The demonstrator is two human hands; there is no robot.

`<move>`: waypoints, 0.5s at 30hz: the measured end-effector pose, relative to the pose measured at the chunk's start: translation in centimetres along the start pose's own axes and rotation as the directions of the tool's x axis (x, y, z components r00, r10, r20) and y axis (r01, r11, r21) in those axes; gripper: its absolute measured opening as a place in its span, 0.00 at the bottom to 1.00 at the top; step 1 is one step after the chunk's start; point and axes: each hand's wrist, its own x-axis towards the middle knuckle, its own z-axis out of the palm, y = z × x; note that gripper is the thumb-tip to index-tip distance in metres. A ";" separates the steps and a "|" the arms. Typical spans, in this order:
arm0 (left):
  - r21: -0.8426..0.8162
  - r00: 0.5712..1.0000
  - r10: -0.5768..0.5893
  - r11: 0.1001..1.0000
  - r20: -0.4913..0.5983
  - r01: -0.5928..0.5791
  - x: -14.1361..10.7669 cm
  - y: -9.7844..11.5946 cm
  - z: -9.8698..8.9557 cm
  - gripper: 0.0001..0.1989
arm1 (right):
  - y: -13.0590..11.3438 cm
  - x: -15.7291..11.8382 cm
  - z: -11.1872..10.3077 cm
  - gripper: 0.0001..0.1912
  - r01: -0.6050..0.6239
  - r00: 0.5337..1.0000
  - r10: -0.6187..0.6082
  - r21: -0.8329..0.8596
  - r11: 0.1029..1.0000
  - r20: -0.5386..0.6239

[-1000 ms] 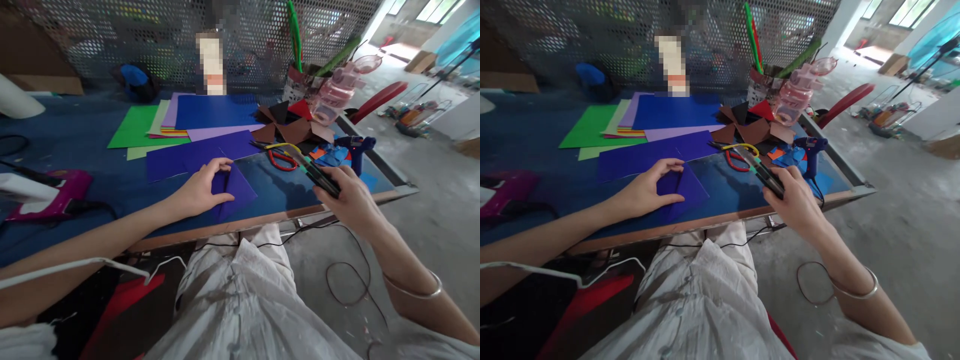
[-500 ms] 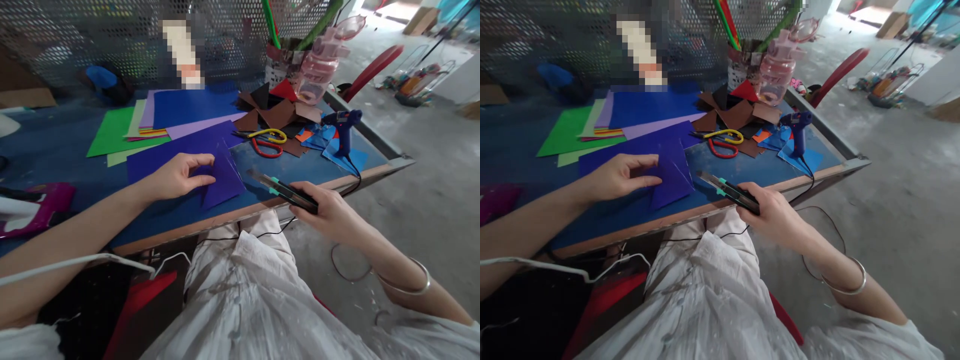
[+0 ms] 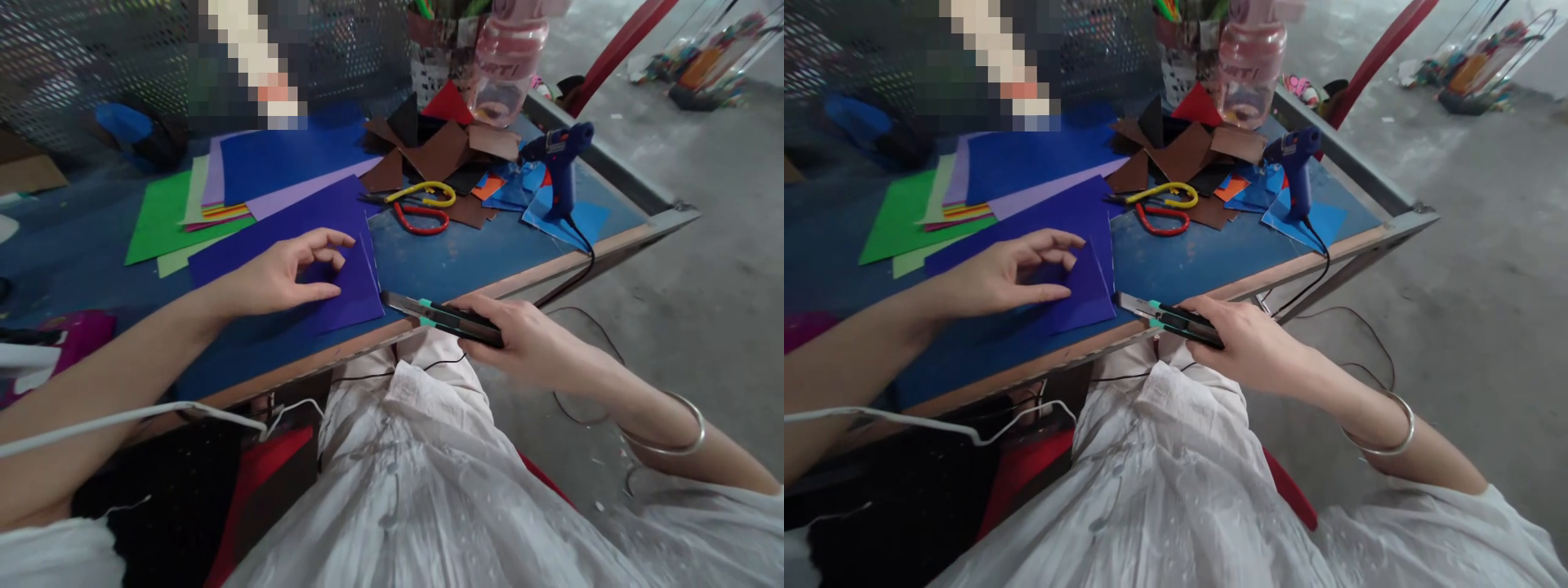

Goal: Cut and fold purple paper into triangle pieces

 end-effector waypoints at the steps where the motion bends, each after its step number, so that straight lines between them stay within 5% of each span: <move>1: 0.008 1.000 0.003 1.000 0.014 -0.003 0.0 0.0 0.0 0.34 | -0.1 -0.1 0.0 0.21 0.008 1.000 -0.008 0.004 1.000 0.001; 15: -0.004 0.996 0.072 0.997 -0.050 -0.073 0.0 -1.2 0.9 0.30 | -0.5 0.0 0.5 0.22 0.051 0.999 -0.051 0.046 0.998 -0.006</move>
